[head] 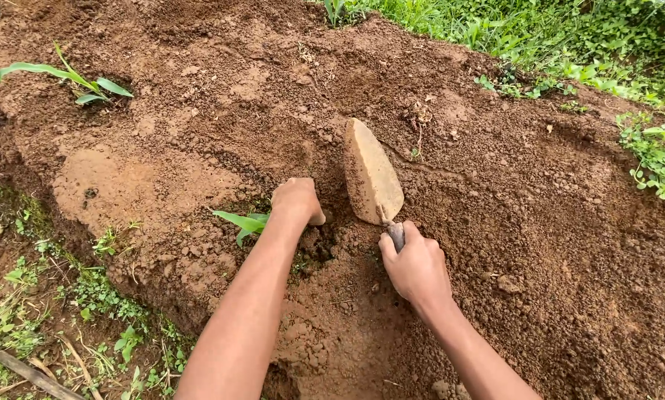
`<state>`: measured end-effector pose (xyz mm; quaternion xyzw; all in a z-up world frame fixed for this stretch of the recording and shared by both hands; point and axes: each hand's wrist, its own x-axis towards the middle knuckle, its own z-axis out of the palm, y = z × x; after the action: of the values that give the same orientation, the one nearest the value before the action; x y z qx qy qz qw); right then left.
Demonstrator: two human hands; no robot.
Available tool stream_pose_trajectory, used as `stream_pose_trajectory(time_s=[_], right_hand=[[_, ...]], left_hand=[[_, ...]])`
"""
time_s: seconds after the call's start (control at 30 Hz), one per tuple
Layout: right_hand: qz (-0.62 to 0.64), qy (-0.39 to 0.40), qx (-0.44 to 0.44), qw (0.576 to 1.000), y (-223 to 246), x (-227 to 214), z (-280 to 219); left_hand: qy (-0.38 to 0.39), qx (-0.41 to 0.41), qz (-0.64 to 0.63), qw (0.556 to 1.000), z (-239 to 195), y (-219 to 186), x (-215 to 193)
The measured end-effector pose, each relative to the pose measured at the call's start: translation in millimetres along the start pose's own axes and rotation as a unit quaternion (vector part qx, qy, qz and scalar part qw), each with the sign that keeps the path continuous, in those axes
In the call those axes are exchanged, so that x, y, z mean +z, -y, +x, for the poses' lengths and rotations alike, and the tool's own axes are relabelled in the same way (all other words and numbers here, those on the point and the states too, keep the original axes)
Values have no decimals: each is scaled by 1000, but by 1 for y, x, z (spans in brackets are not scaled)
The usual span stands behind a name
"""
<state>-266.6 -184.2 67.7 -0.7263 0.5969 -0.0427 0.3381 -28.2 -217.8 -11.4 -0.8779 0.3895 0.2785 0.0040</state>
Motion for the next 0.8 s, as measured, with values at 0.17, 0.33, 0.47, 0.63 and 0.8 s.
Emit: stream_pose_trajectory(time_s=[0.17, 0.33, 0.47, 0.63, 0.8], right_hand=[[11, 0, -4, 1000, 0, 0, 0], [10, 8, 3, 1000, 2, -3, -4], [25, 7, -7, 1000, -8, 5, 7], [13, 5, -5, 1000, -8, 6, 6], [8, -5, -7, 1000, -2, 5, -1]], left_hand=[[26, 11, -7, 1000, -8, 16, -32], [-103, 26, -51, 993, 15, 72, -68], [-107, 133, -130, 977, -65, 89, -93], [-93, 61, -265, 958, -112, 101, -86], [-63, 109, -156, 980, -120, 94, -70]])
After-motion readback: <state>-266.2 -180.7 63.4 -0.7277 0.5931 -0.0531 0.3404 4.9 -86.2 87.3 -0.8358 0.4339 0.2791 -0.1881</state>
